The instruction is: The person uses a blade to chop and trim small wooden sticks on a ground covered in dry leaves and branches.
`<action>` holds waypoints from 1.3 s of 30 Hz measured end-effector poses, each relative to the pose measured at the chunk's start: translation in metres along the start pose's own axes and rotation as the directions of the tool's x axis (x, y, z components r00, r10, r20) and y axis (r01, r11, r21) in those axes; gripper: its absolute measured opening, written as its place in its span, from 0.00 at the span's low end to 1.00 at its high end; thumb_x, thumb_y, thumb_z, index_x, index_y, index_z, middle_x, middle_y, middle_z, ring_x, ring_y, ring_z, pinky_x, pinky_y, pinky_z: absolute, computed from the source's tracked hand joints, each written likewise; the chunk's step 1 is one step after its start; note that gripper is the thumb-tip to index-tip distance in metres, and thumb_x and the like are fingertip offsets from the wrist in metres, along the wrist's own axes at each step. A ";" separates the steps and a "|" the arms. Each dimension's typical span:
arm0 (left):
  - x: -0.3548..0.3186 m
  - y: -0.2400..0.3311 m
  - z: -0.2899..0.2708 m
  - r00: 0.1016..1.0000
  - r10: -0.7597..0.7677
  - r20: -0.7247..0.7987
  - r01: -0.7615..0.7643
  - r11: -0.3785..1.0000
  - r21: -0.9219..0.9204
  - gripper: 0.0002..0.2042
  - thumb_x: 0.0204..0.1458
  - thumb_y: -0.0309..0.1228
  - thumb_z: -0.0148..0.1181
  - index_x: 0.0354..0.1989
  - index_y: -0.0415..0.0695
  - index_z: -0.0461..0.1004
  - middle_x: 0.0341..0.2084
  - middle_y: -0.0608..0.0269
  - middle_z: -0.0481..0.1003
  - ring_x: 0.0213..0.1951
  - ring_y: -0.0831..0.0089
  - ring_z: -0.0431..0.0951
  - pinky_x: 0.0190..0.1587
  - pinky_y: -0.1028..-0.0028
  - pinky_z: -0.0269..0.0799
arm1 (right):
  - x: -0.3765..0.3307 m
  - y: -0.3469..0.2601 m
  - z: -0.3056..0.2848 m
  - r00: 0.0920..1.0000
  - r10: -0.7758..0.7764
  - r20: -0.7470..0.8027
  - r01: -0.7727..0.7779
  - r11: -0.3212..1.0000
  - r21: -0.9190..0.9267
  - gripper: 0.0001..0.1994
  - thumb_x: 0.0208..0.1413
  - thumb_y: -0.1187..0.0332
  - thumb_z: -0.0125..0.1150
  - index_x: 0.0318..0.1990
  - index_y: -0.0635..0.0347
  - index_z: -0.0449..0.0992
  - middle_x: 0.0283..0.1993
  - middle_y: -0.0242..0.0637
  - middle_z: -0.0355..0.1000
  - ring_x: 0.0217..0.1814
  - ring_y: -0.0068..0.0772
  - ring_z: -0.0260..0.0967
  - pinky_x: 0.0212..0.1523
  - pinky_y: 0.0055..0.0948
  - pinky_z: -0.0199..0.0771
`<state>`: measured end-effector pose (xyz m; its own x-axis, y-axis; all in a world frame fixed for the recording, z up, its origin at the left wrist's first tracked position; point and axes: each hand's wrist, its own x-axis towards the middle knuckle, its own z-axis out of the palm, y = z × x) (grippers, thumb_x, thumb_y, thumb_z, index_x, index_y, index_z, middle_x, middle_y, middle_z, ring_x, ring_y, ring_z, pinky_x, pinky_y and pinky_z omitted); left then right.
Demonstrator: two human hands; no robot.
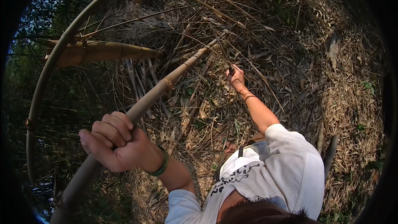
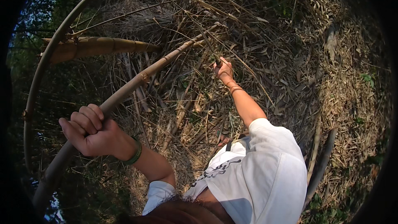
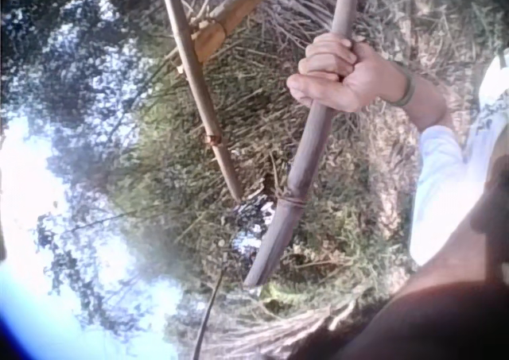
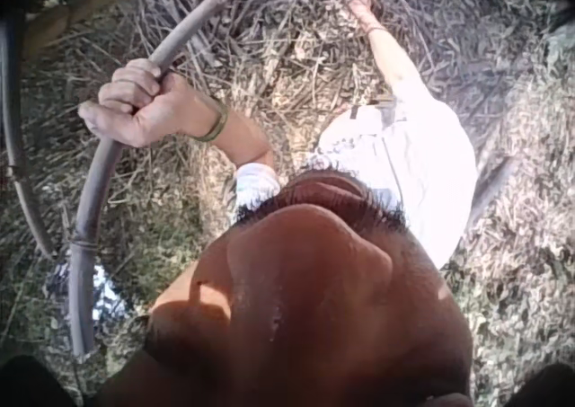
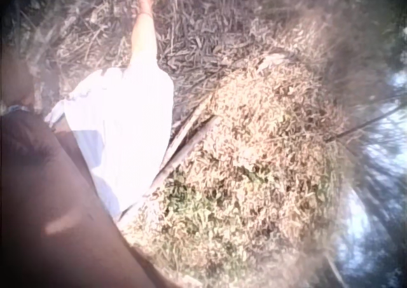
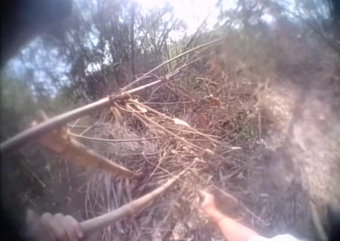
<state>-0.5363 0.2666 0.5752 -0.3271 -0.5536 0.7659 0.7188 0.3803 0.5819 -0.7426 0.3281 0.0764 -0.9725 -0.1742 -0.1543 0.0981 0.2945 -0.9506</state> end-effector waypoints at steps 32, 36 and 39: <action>-0.009 -0.019 -0.047 0.996 0.019 0.082 -0.010 0.994 -0.105 0.19 0.69 0.35 0.35 0.21 0.51 0.55 0.10 0.72 0.55 0.11 0.83 0.53 0.17 0.80 0.56 | 0.073 -0.126 -0.097 0.356 -0.134 0.925 0.927 0.175 -0.331 0.07 0.43 0.64 0.61 0.28 0.57 0.77 0.21 0.45 0.73 0.28 0.50 0.76 0.29 0.46 0.74; -0.013 -0.021 -0.044 0.992 0.029 0.120 -0.021 0.998 -0.066 0.17 0.69 0.36 0.35 0.23 0.50 0.56 0.10 0.72 0.55 0.12 0.83 0.53 0.18 0.79 0.57 | 0.116 -0.124 -0.103 0.154 -0.385 0.910 0.983 -0.033 -0.180 0.07 0.48 0.61 0.59 0.28 0.54 0.74 0.19 0.39 0.72 0.24 0.48 0.74 0.24 0.46 0.72; -0.013 -0.026 -0.044 0.995 0.043 0.094 -0.036 0.997 -0.071 0.18 0.69 0.36 0.35 0.23 0.50 0.56 0.10 0.72 0.55 0.12 0.83 0.53 0.18 0.79 0.57 | 0.187 -0.082 -0.099 0.802 -0.377 0.464 0.557 0.191 -0.808 0.12 0.52 0.63 0.55 0.22 0.59 0.77 0.23 0.43 0.75 0.29 0.48 0.78 0.29 0.43 0.78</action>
<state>-0.5233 0.2311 0.5383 -0.3526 -0.4645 0.8124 0.7716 0.3467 0.5332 -0.9536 0.3649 0.1518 -0.7188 -0.6865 0.1096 -0.6938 0.7184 -0.0503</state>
